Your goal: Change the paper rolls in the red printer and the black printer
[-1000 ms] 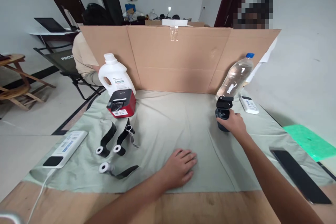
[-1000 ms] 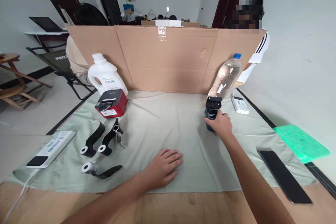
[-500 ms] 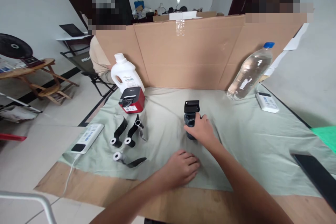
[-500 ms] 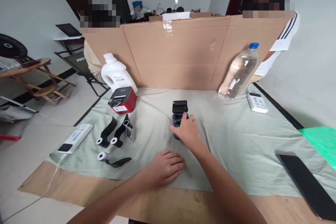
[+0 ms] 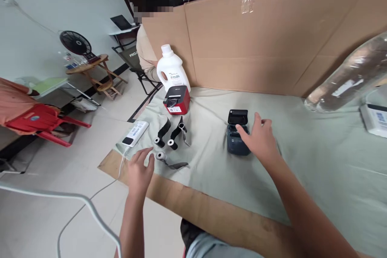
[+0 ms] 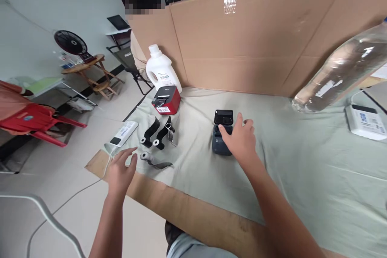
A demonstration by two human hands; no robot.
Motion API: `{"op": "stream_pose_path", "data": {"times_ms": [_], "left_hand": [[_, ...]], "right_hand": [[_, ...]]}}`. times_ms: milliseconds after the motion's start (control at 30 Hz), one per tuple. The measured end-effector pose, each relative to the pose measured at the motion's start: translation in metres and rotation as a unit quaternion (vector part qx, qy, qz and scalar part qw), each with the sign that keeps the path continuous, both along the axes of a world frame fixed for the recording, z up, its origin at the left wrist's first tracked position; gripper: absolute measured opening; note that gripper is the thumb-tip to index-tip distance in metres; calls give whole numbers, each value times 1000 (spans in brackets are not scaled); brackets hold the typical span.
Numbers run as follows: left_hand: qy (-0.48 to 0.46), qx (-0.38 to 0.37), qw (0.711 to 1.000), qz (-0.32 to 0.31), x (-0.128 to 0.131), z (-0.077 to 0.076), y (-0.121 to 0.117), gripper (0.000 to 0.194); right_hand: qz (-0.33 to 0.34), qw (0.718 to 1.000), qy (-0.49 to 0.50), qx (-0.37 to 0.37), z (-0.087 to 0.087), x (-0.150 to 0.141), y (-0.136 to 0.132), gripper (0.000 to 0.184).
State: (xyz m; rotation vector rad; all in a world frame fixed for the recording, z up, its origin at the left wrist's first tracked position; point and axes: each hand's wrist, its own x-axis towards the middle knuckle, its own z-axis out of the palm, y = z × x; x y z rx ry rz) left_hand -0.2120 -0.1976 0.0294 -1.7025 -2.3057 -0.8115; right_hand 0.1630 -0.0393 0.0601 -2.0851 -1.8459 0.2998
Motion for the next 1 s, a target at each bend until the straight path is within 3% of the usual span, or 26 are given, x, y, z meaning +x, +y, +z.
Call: {"op": "stream_pose_path", "data": {"times_ms": [67,167,300,367,467,567,700,833,1000], "left_hand": [[2,-32,999,-17,4,10,19,35],[20,-136,990,-33,21,25,53,39],[22,-253,967,28,37,35,81,28],[-16,-214,974,66,38,40,82,26],[-153,-40,985,70,37,46,78,32],[-313,61,948,-15,48,50,79,37],[-463,45,872,-152,86,54,88,44],[-550,-23,795,-254,126,67,97,53],[-496,-177,771,-359,157,90,109,52]], "right_hand": [[-2,1000,20,5,2,6,1,85],[-1,999,41,3,2,12,0,86],[5,998,67,4,3,19,-4,85],[14,996,81,22,5,23,-6,83],[55,989,117,70,9,27,-9,73],[129,970,178,106,17,25,-16,52],[199,939,263,96,36,19,-30,33],[215,926,300,80,51,19,-40,31],[271,910,314,10,47,21,-39,34]]}}
